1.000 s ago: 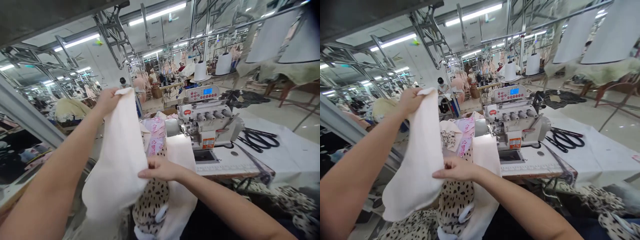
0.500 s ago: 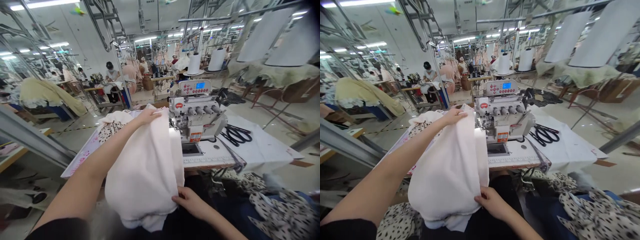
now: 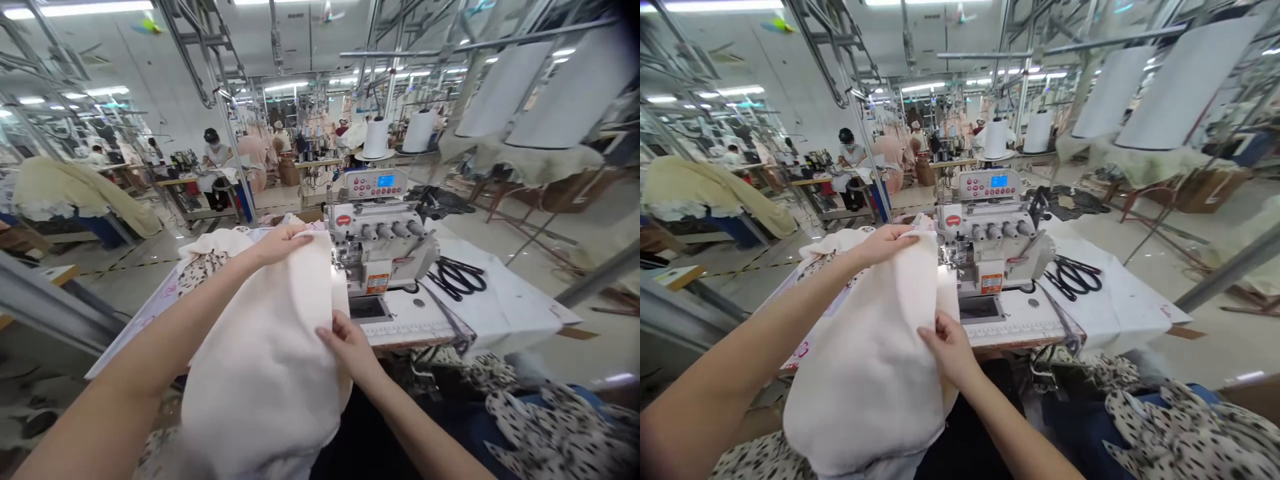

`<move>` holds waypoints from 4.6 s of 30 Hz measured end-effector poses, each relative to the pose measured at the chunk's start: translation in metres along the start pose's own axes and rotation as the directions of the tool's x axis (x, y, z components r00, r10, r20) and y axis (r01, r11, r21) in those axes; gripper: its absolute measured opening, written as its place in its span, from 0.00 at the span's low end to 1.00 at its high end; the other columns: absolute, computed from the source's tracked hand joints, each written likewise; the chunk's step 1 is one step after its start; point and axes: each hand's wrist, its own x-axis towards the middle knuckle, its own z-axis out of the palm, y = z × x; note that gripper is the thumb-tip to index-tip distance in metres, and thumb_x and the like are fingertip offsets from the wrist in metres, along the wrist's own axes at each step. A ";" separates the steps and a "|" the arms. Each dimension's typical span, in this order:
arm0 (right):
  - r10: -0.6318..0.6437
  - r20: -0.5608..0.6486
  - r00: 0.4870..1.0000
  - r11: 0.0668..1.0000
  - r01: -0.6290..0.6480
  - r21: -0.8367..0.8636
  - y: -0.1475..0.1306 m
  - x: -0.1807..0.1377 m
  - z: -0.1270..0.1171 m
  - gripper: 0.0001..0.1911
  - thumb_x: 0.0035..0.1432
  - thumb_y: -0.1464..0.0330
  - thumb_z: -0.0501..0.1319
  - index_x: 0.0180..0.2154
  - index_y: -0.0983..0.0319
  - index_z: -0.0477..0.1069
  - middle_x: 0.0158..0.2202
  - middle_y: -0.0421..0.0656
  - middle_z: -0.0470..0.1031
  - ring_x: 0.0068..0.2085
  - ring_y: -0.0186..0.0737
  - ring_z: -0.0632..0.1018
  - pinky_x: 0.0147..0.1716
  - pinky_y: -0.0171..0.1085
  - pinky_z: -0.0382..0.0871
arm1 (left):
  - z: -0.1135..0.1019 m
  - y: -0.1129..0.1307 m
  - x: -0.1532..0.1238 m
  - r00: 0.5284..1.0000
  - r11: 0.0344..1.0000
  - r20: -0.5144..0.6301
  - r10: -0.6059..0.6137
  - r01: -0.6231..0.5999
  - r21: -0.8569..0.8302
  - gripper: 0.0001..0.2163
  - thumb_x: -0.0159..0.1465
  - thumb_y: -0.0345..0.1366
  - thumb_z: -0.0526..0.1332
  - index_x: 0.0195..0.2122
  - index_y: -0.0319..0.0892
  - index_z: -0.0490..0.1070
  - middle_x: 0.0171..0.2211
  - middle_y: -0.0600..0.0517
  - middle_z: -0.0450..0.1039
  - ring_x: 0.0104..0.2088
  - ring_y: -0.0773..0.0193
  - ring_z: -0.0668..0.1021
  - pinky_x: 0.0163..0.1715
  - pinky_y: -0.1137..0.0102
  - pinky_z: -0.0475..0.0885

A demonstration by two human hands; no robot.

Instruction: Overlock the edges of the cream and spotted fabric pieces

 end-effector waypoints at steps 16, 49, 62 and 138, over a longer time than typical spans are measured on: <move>-0.152 0.057 0.987 0.752 0.153 -0.641 0.031 -0.035 -0.033 0.09 0.55 0.69 0.56 0.23 0.62 0.66 0.26 0.41 0.65 0.31 0.38 0.68 0.31 0.34 0.61 | 0.069 0.009 -0.001 0.973 0.970 0.008 -0.233 0.232 0.071 0.12 0.57 0.43 0.52 0.24 0.40 0.63 0.20 0.57 0.60 0.23 0.69 0.64 0.23 0.75 0.57; -0.168 -0.223 0.960 0.727 -0.032 -0.686 -0.040 0.040 -0.071 0.14 0.57 0.63 0.52 0.43 0.61 0.67 0.23 0.38 0.70 0.24 0.34 0.70 0.24 0.32 0.62 | 0.083 0.020 -0.003 0.982 0.979 -0.065 -0.180 0.185 0.090 0.06 0.58 0.36 0.52 0.30 0.41 0.65 0.32 0.53 0.67 0.34 0.64 0.69 0.34 0.69 0.62; -0.058 -0.195 0.979 0.708 -0.097 -0.699 -0.043 0.090 -0.082 0.05 0.49 0.69 0.56 0.25 0.63 0.67 0.18 0.35 0.67 0.18 0.29 0.65 0.18 0.29 0.55 | 0.090 0.019 0.004 0.974 0.975 -0.145 -0.176 0.193 0.110 0.04 0.58 0.31 0.50 0.30 0.41 0.63 0.31 0.53 0.66 0.33 0.64 0.69 0.34 0.69 0.62; -0.061 -0.116 0.991 0.945 0.020 -0.328 0.009 0.004 -0.059 0.07 0.52 0.66 0.59 0.31 0.62 0.65 0.29 0.38 0.64 0.32 0.35 0.66 0.32 0.32 0.60 | 0.065 -0.052 0.008 0.883 0.858 -0.409 -0.230 0.382 0.342 0.25 0.60 0.47 0.50 0.53 0.36 0.56 0.51 0.41 0.62 0.51 0.53 0.67 0.47 0.61 0.65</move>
